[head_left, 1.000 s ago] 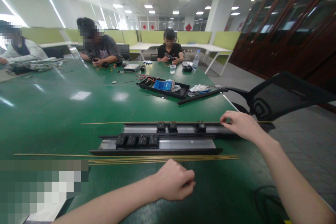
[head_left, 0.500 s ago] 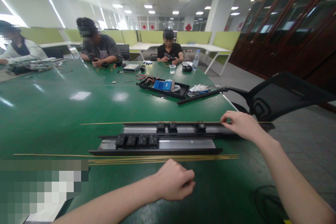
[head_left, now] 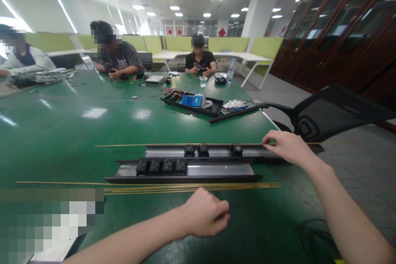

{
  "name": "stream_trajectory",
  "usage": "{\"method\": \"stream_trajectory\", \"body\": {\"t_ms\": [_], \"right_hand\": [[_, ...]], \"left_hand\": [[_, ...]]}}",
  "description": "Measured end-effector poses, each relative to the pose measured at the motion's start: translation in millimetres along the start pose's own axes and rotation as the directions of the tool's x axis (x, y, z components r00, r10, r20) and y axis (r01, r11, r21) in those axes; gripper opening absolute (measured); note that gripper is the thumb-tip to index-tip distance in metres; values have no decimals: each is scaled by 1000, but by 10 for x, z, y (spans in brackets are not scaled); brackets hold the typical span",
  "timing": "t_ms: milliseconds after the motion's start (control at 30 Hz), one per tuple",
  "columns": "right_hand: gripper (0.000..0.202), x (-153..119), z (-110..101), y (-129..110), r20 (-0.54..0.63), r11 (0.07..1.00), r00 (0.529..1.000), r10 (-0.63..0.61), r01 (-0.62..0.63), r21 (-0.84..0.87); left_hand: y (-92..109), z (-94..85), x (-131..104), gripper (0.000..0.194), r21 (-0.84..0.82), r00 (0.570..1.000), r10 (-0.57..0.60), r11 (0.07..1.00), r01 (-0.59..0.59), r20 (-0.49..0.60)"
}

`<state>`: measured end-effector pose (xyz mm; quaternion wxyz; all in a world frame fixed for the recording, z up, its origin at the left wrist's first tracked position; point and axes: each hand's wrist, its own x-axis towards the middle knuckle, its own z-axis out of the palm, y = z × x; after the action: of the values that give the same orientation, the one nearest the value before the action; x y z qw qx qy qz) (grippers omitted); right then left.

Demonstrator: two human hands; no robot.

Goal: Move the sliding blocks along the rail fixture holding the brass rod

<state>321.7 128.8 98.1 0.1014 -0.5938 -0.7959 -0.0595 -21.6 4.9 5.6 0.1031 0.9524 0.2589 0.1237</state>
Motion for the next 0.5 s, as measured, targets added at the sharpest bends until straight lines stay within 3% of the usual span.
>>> {"method": "stream_trajectory", "body": {"t_ms": [167,500], "right_hand": [[16,-7,2,29,-27,1000,999,-18,18,4],[18,-7,9,123,44,999,998,43,-42,-22]], "left_hand": [[-1,-10,-5,20,-3,1000,2,1000,-2,-3],[-4,-11,2,21,-13,1000,3,1000,-3,-10]]}}
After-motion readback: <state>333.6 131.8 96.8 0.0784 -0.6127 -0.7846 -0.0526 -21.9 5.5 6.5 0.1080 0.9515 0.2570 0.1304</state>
